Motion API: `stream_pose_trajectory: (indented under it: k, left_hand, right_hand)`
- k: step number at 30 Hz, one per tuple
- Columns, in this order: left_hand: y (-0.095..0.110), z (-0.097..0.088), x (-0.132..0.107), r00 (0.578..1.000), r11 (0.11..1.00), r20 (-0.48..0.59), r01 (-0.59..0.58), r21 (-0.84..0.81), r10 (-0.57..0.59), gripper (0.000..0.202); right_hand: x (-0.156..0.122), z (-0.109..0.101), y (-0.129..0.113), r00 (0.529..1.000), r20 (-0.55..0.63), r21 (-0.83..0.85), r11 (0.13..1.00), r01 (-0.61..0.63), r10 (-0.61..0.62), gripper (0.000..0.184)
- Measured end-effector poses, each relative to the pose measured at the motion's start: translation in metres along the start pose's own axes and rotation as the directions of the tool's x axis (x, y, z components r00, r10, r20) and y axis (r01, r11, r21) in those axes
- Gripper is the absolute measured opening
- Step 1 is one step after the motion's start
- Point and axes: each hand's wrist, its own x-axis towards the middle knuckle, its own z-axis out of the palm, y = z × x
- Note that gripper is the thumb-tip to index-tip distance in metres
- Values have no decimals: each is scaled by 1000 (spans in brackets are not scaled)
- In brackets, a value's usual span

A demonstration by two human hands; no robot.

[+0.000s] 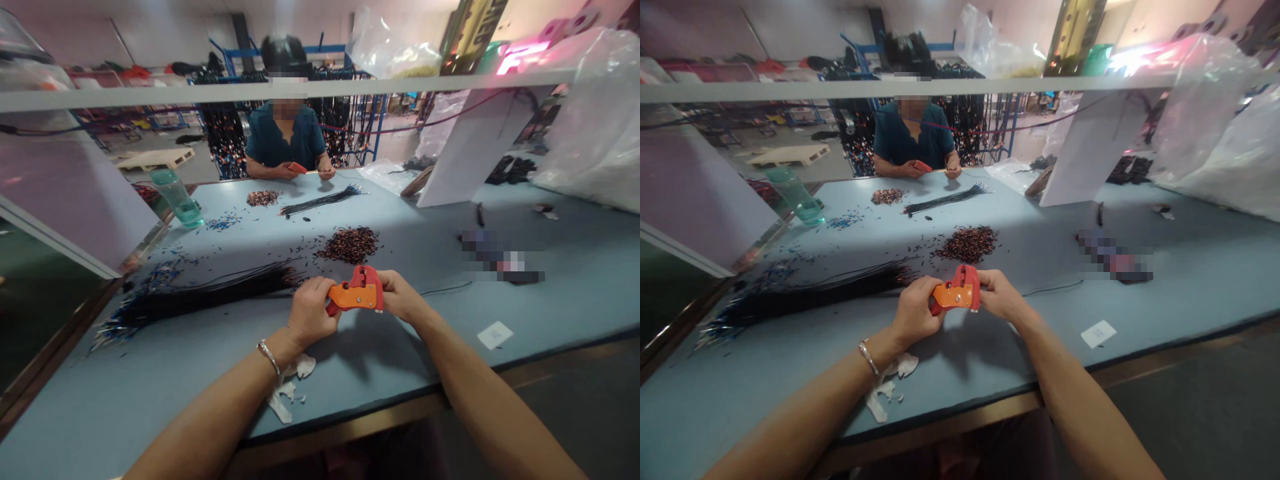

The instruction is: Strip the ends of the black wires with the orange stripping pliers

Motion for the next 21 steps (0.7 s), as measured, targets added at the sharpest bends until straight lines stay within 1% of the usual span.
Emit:
stream_pose_trajectory:
  k: [9,16,21]
  left_hand:
    - [0,-1,0,1000,999,15,15,-29,-15,17]
    - [-2,2,-4,998,999,47,43,-12,-43,12]
    - [-3,3,-5,996,999,71,50,-3,-50,8]
  right_hand:
    - [0,-1,6,1000,6,-29,999,27,-27,21]
    - [3,-3,7,999,18,-37,998,50,-49,17]
    - [3,-1,4,997,21,-51,996,71,-70,20]
